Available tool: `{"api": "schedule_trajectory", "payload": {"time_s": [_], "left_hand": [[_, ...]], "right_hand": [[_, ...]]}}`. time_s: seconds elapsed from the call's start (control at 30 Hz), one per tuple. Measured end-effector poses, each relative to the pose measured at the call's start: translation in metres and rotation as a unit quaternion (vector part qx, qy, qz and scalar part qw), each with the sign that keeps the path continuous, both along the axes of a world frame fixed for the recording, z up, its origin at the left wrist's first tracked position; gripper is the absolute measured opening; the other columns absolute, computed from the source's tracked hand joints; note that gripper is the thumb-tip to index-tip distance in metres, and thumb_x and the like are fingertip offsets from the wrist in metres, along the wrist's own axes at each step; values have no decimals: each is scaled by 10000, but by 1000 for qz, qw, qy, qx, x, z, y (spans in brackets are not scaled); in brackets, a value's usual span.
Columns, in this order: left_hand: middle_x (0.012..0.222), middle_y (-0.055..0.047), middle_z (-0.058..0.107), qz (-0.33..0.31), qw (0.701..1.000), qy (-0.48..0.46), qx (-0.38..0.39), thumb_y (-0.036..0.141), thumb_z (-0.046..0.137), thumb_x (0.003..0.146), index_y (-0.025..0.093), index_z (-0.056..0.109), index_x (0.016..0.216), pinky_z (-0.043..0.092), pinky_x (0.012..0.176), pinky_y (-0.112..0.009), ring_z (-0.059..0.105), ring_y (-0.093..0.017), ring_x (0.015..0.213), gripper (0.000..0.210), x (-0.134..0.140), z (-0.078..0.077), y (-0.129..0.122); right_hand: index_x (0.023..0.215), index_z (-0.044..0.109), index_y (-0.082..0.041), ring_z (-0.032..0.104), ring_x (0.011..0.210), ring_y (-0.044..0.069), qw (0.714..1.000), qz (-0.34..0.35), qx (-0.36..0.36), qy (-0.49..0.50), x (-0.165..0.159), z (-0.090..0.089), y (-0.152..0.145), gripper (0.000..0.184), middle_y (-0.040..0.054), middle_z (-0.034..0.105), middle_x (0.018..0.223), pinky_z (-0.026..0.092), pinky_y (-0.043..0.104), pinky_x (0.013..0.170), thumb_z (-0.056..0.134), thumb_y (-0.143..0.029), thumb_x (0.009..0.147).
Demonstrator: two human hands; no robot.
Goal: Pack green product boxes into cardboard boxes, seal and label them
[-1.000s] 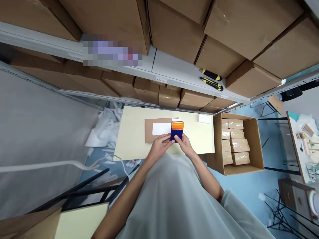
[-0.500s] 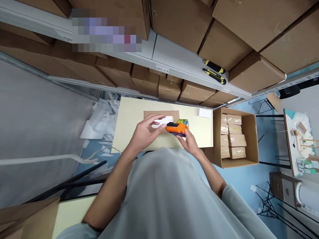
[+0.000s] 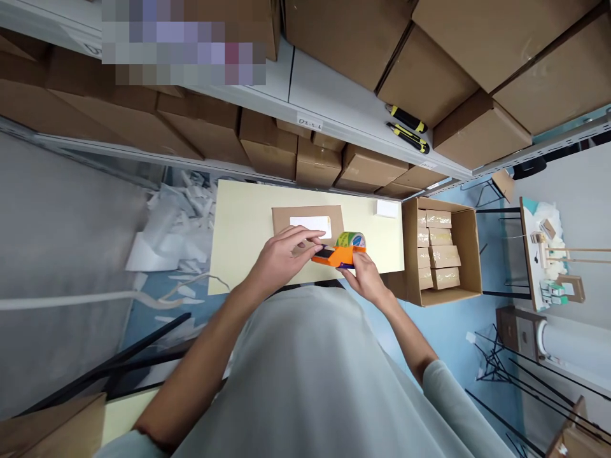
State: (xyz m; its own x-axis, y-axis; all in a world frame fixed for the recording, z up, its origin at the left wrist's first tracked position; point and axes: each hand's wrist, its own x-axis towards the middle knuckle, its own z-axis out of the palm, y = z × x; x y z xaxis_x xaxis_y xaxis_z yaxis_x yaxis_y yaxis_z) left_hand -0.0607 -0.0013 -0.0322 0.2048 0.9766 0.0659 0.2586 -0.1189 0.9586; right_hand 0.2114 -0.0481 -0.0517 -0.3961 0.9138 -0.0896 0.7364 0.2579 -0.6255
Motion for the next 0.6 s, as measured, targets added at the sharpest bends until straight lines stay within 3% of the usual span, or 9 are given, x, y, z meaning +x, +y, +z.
{"api": "schedule_trajectory", "payload": {"time_s": [0.33, 0.6], "left_hand": [[1043, -53, 804, -34, 999, 14, -8, 440, 669, 1022, 294, 825, 1023, 613, 966, -405, 721, -260, 1023, 214, -6, -24, -34], [993, -60, 764, -6, 999, 32, -23, 413, 619, 1052, 271, 772, 984, 606, 854, -351, 689, -236, 957, 219, 19, -30, -63]], "right_hand": [[1199, 669, -206, 695, 1034, 350, 1000, 9, -28, -6, -3, -9, -39, 441, 161, 734, 1065, 591, 512, 981, 565, -628, 1125], [1094, 649, -235, 703, 1034, 341, 997, 62, -39, 10, 22, -18, -41, 466, 140, 743, 1033, 600, 525, 991, 566, -693, 1105]]}}
